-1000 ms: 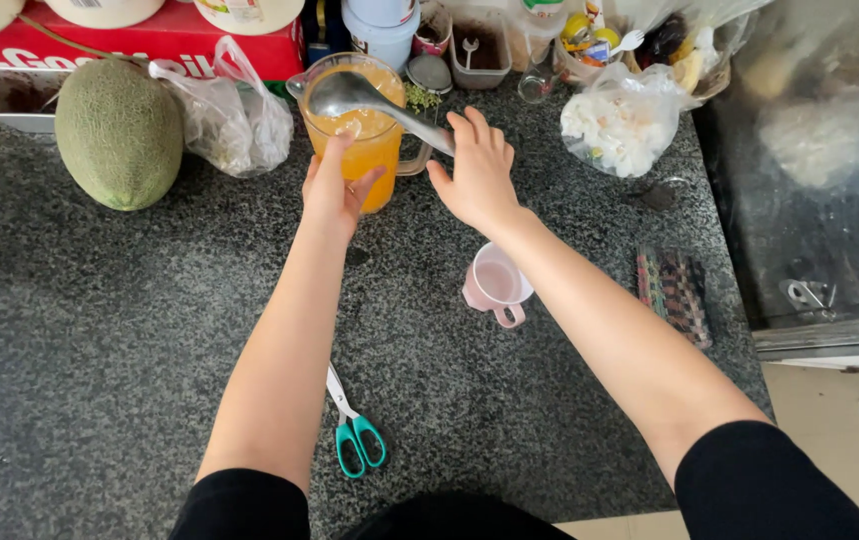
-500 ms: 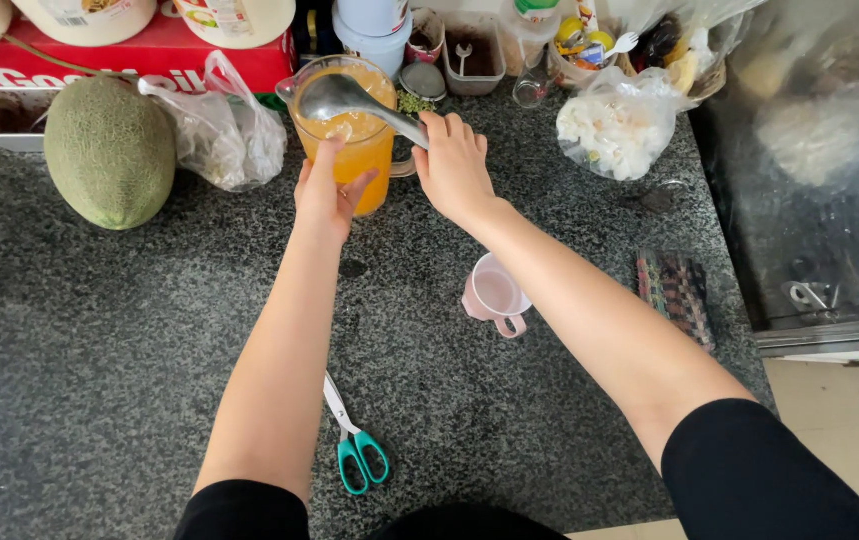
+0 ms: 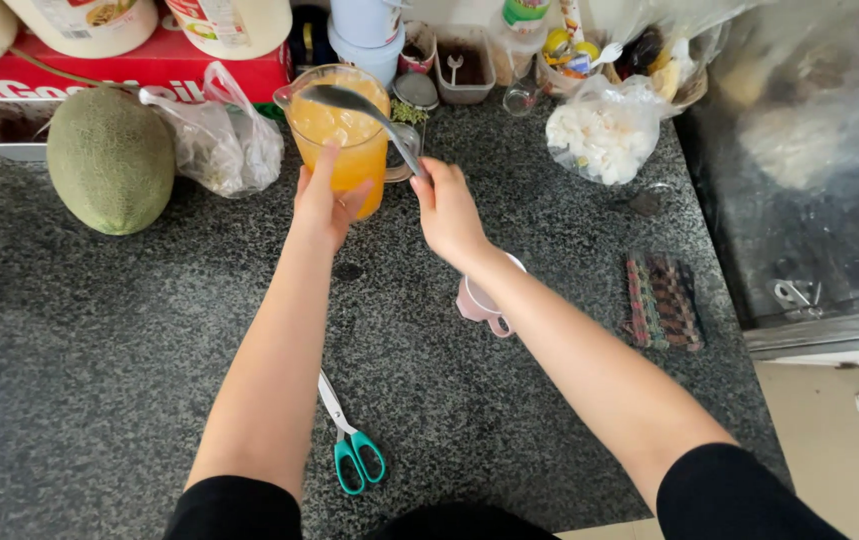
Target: Adding ice to a pitcher of orange juice and stirring with a spoon.
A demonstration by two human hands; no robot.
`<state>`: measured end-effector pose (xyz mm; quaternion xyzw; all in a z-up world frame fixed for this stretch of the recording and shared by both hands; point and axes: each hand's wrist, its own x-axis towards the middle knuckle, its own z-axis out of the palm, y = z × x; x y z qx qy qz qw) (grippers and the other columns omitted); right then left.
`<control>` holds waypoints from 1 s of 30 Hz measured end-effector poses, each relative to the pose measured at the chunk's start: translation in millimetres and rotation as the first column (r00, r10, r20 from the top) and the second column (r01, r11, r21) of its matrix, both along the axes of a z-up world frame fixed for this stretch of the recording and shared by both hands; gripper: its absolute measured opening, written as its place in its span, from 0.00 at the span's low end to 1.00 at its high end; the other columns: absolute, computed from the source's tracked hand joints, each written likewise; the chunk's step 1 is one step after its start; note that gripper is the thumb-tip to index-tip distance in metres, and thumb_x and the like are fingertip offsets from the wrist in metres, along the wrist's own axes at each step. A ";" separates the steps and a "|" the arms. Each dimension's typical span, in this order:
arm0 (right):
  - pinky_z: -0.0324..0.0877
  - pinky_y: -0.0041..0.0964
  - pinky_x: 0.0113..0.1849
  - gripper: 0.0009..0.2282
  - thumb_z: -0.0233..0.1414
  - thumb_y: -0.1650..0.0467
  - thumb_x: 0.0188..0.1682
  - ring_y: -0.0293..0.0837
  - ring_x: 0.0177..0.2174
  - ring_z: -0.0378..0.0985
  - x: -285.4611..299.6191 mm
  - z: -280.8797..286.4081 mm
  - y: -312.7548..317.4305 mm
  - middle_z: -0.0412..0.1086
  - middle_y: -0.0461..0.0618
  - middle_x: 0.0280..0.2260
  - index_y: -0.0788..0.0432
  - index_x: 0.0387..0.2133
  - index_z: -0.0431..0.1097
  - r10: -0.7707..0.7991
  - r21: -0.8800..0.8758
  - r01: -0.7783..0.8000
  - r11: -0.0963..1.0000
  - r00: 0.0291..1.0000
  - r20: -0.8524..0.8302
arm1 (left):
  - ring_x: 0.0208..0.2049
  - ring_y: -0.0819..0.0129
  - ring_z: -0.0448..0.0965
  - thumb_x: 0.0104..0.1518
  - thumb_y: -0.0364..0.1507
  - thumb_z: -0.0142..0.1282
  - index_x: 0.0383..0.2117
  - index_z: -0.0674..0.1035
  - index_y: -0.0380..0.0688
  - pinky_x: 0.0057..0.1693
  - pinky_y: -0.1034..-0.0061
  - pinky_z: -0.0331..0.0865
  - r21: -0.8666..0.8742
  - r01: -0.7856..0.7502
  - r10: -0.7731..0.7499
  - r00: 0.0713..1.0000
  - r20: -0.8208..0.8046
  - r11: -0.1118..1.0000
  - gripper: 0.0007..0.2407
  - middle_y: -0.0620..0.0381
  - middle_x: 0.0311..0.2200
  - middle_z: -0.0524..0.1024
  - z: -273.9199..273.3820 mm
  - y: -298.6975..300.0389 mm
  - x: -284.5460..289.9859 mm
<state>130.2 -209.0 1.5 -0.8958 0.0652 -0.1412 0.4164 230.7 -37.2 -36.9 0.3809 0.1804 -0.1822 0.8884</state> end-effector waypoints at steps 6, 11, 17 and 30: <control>0.73 0.50 0.48 0.17 0.38 0.63 0.64 0.56 0.45 0.80 -24.1 -27.6 11.2 0.73 0.54 0.38 0.58 0.53 0.71 -0.010 0.072 0.017 0.997 0.995 -0.098 | 0.69 0.41 0.63 0.61 0.54 0.56 0.74 0.43 0.35 0.73 0.52 0.57 0.034 0.204 -0.204 0.979 0.001 0.978 0.46 0.29 0.71 0.48 3.5 22.6 -80.7; 0.73 0.52 0.45 0.15 0.39 0.66 0.63 0.57 0.40 0.80 -91.9 16.3 72.2 0.76 0.59 0.32 0.59 0.46 0.75 -0.092 0.350 0.114 0.930 0.993 -0.078 | 0.65 0.41 0.65 0.66 0.44 0.53 0.69 0.60 0.30 0.69 0.46 0.57 0.208 0.261 -0.284 0.955 0.089 0.943 0.33 0.34 0.66 0.63 -2.7 7.3 -165.4; 0.75 0.49 0.42 0.16 0.38 0.65 0.64 0.47 0.39 0.77 -162.1 13.8 106.9 0.77 0.62 0.34 0.62 0.44 0.74 -0.075 0.587 0.147 0.796 0.987 -0.145 | 0.56 0.53 0.75 0.67 0.39 0.55 0.60 0.71 0.29 0.60 0.55 0.71 0.362 0.312 -0.336 0.942 0.005 0.878 0.24 0.40 0.55 0.73 -5.6 23.0 -232.8; 0.75 0.33 0.45 0.18 0.42 0.68 0.60 0.43 0.43 0.78 -300.3 -8.9 46.1 0.72 0.54 0.51 0.65 0.59 0.66 0.222 0.613 -0.068 0.787 0.959 -0.179 | 0.25 0.71 0.69 0.71 0.32 0.47 0.33 0.82 0.31 0.31 0.76 0.63 0.576 0.400 -0.442 0.894 -0.074 0.713 0.16 0.52 0.24 0.76 -14.6 26.5 -336.6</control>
